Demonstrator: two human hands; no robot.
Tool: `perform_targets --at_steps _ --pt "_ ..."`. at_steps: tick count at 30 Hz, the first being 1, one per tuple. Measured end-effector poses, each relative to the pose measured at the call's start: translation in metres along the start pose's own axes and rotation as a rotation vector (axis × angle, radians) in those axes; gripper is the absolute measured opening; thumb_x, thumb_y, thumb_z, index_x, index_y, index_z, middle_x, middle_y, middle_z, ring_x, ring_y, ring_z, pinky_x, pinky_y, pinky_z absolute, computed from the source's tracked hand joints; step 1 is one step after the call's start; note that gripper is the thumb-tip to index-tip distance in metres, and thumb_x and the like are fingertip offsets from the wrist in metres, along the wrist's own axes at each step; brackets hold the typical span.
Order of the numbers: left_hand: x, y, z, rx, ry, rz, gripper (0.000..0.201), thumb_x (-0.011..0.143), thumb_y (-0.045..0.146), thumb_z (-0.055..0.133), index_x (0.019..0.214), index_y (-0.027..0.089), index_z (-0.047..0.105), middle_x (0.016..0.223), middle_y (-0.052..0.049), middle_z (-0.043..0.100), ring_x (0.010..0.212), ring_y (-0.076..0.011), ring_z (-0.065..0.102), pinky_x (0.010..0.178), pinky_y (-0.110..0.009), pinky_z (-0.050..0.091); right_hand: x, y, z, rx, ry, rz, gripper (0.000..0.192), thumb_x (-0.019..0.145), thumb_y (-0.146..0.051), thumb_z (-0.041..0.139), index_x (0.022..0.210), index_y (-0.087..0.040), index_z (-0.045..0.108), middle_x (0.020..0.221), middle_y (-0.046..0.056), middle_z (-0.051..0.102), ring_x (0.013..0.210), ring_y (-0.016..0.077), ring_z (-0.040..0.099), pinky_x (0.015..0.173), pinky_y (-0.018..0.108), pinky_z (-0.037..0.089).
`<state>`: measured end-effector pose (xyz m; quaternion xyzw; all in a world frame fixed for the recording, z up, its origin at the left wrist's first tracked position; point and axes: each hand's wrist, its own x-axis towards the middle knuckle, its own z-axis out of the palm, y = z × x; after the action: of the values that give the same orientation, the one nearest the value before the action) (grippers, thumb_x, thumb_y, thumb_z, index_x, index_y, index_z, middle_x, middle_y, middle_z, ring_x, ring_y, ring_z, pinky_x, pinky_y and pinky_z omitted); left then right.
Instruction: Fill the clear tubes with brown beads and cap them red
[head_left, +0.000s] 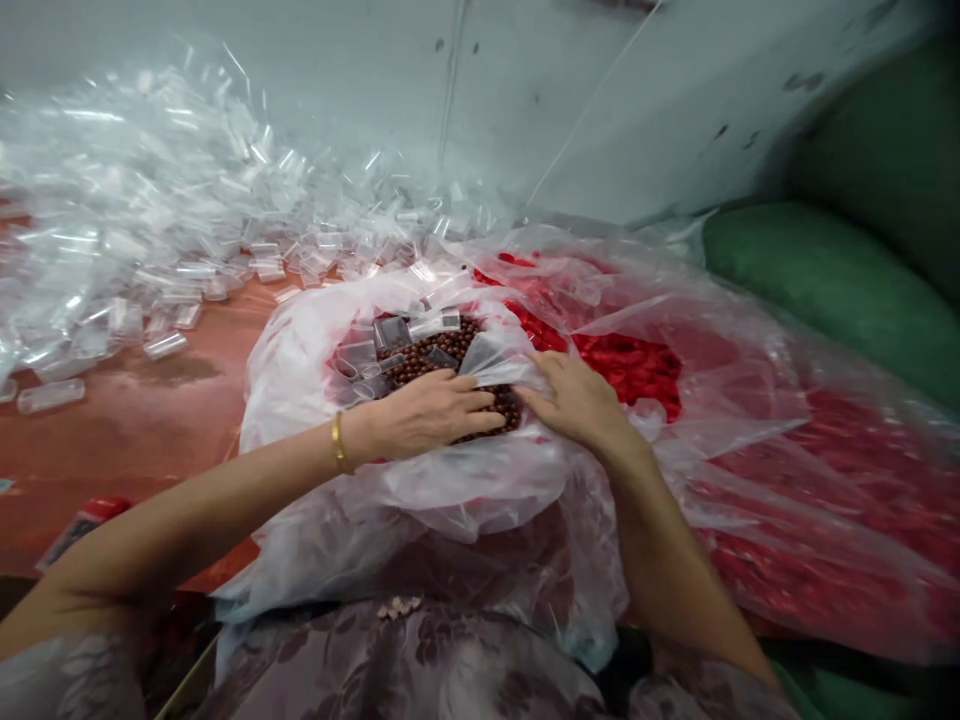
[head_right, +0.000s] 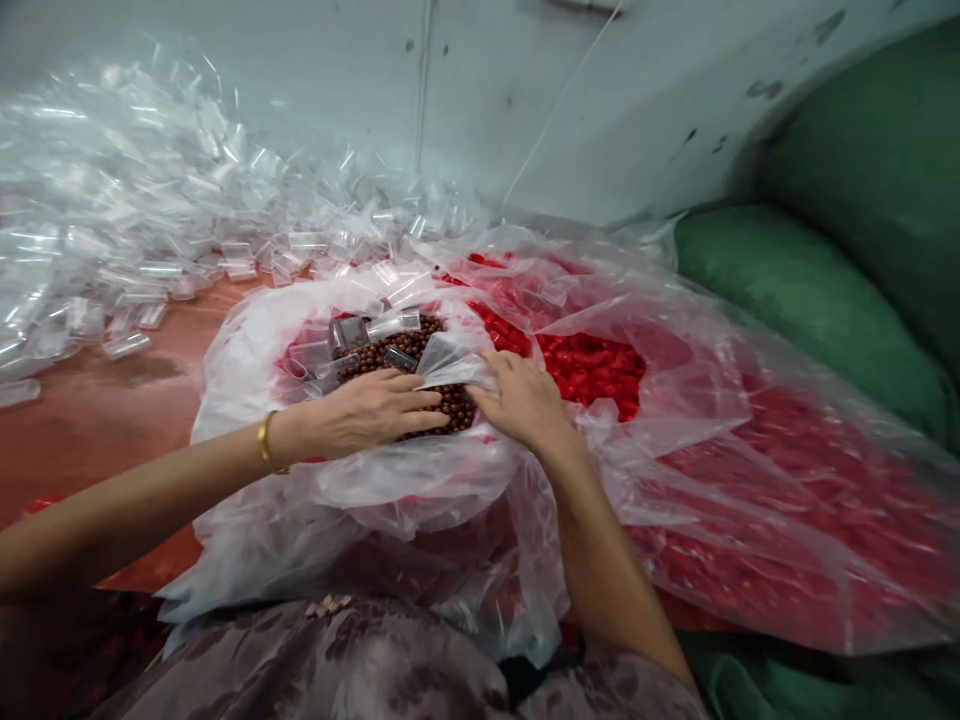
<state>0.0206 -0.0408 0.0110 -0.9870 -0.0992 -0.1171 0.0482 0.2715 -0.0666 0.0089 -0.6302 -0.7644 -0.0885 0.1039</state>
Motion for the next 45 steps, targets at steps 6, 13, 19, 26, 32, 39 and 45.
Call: perform_targets --at_steps 6,13,19,26,32,39,45 --pt "0.05 -0.002 0.038 -0.013 -0.04 -0.066 0.026 0.095 0.026 0.044 0.113 0.017 0.059 0.109 -0.009 0.063 0.1 -0.0226 0.055 0.077 -0.036 0.039 0.014 -0.003 0.014 -0.049 -0.056 0.1 0.027 0.083 -0.027 0.043 0.088 -0.016 0.068 0.085 0.012 0.068 0.082 0.0235 0.057 0.067 0.03 0.038" --pt "0.035 -0.013 0.027 0.018 -0.026 -0.007 0.014 0.085 0.029 0.056 0.084 0.018 0.065 0.091 -0.008 0.064 0.097 -0.0247 0.053 0.088 -0.042 0.033 0.045 -0.001 0.017 0.397 0.16 0.421 0.026 0.069 -0.034 0.047 0.047 -0.021 0.039 0.044 -0.004 0.031 0.046 0.0105 0.032 0.049 0.026 0.021" --pt "0.005 -0.026 0.01 0.058 -0.002 0.025 0.016 0.085 0.03 0.053 0.091 0.02 0.064 0.108 -0.007 0.064 0.088 -0.0219 0.055 0.088 -0.042 0.034 0.066 0.009 0.024 0.596 0.468 0.541 0.03 0.064 -0.025 0.048 0.045 -0.023 0.025 0.048 -0.006 0.019 0.047 0.008 0.021 0.047 0.026 0.019" --pt "-0.01 -0.04 0.011 -0.064 -0.02 0.012 0.019 0.089 0.025 0.048 0.098 0.022 0.065 0.123 -0.005 0.063 0.105 -0.0218 0.056 0.091 -0.037 0.039 0.083 -0.025 0.033 0.175 0.329 0.399 0.011 0.07 -0.023 0.05 0.06 -0.021 0.049 0.062 0.004 0.053 0.065 0.0192 0.048 0.062 0.031 0.038" --pt "-0.018 -0.027 0.003 -0.136 0.135 -0.065 0.027 0.094 0.032 0.044 0.107 0.02 0.064 0.124 -0.006 0.064 0.114 -0.0223 0.055 0.1 -0.038 0.038 0.032 -0.019 -0.004 0.099 0.34 0.087 0.051 0.075 -0.034 0.058 0.122 -0.013 0.054 0.123 0.019 0.057 0.113 0.0329 0.051 0.094 0.047 0.041" --pt "-0.017 -0.012 0.006 -0.222 -0.062 -0.153 0.035 0.09 0.038 0.051 0.116 0.015 0.059 0.132 -0.013 0.057 0.121 -0.0271 0.053 0.101 -0.04 0.039 -0.046 -0.014 -0.028 0.256 -0.231 -0.505 0.051 0.073 -0.022 0.059 0.123 -0.017 0.056 0.115 0.011 0.065 0.109 0.0267 0.057 0.106 0.05 0.029" --pt "0.001 -0.009 0.012 -0.317 -0.115 -0.213 0.029 0.089 0.025 0.05 0.114 0.011 0.054 0.123 -0.013 0.059 0.109 -0.0228 0.058 0.098 -0.036 0.041 -0.03 -0.013 -0.005 0.201 -0.157 -0.58 0.021 0.064 -0.007 0.048 0.075 -0.018 0.061 0.068 0.002 0.061 0.069 0.0169 0.052 0.083 0.037 0.037"
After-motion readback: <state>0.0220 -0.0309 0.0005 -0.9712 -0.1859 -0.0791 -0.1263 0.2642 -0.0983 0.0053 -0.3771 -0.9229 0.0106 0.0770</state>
